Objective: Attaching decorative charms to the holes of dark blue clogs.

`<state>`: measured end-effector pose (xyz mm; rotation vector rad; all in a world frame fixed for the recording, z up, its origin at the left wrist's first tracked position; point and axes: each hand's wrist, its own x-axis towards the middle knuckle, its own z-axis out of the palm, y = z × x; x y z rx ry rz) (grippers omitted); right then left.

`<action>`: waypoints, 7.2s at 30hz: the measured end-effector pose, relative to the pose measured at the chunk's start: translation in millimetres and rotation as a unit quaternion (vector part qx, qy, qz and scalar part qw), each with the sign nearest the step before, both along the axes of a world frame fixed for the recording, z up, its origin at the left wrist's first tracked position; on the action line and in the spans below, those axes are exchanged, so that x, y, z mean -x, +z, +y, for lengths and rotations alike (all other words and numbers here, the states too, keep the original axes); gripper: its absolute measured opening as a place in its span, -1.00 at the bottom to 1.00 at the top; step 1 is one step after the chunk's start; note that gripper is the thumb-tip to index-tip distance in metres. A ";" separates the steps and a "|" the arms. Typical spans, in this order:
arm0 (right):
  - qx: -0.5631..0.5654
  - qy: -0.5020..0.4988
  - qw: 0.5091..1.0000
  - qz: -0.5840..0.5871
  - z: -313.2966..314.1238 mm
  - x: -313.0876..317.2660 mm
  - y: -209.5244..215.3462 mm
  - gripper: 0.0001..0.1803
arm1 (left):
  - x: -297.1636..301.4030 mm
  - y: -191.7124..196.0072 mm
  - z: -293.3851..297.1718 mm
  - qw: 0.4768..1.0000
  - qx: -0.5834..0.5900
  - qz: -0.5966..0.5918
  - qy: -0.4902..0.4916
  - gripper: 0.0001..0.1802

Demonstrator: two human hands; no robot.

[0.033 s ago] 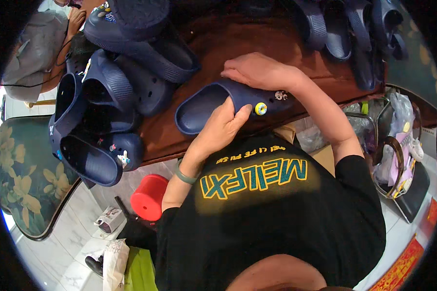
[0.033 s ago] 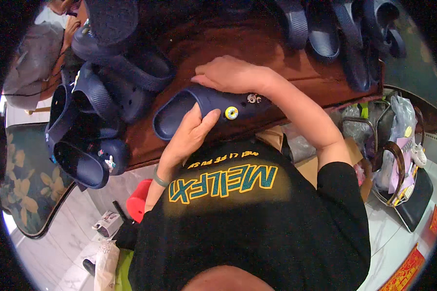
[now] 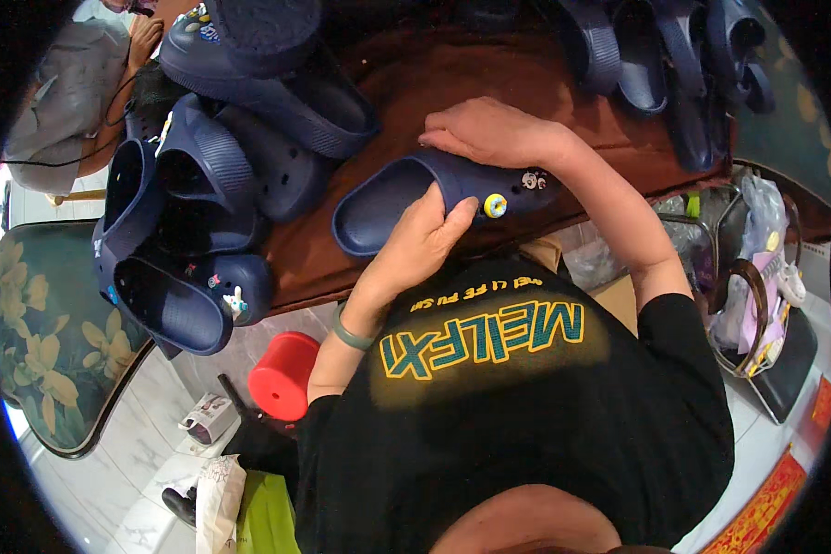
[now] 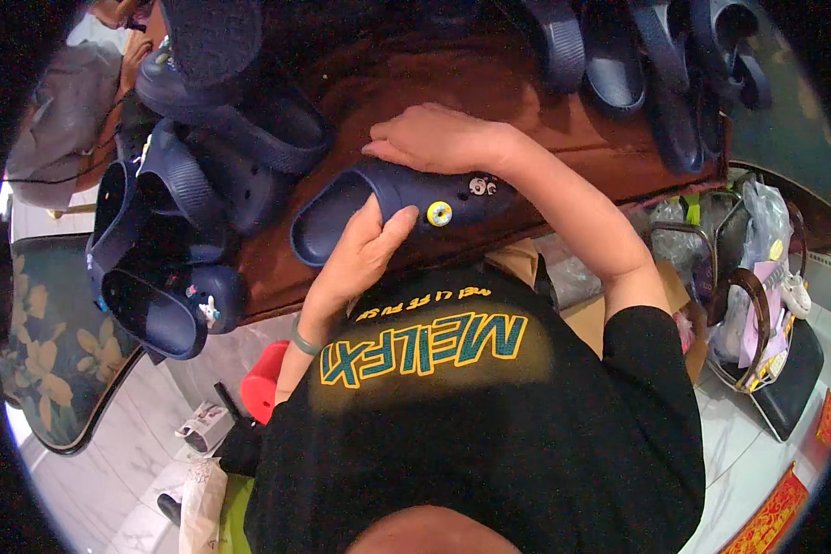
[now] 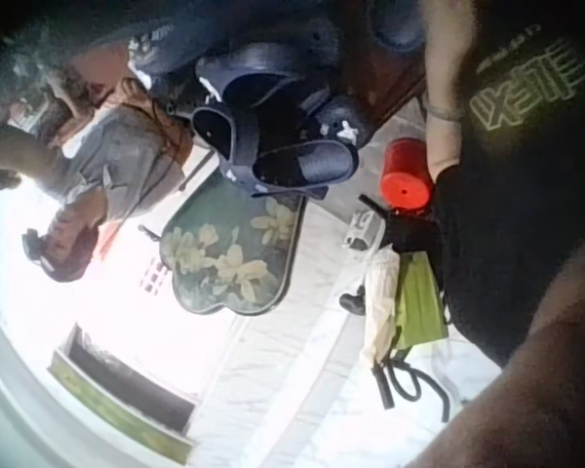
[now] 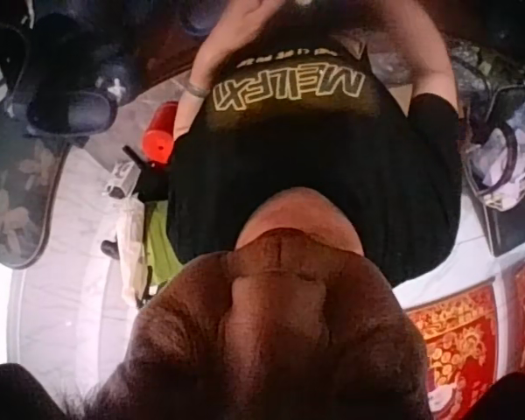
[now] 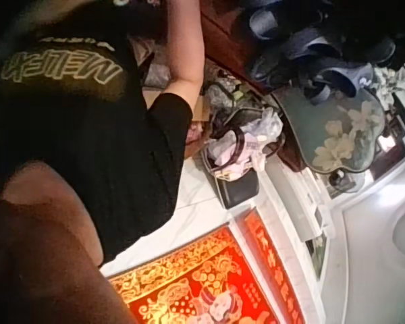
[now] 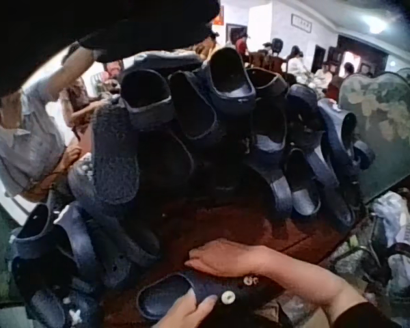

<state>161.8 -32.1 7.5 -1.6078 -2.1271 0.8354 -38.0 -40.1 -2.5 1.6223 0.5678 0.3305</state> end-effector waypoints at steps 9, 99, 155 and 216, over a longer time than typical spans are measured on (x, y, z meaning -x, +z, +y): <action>0.014 0.055 0.997 0.053 10.9 -13.2 -1.6 -0.56 | -2.9 -0.5 -1.7 0.997 0.074 -0.030 0.006 -0.54; -0.152 -0.176 0.971 -0.053 -82.5 -18.9 -10.1 -0.56 | -7.6 -4.0 -2.2 0.990 0.087 -0.064 0.086 -0.59; -0.211 -0.239 0.947 -0.044 -93.0 20.8 -27.8 -0.59 | 138.8 66.8 97.1 0.794 -0.047 -0.296 0.529 -0.33; -0.196 -0.303 0.932 0.027 -101.2 31.2 -21.6 -0.72 | 24.4 -1.6 21.5 0.911 -0.376 -0.099 0.138 -0.57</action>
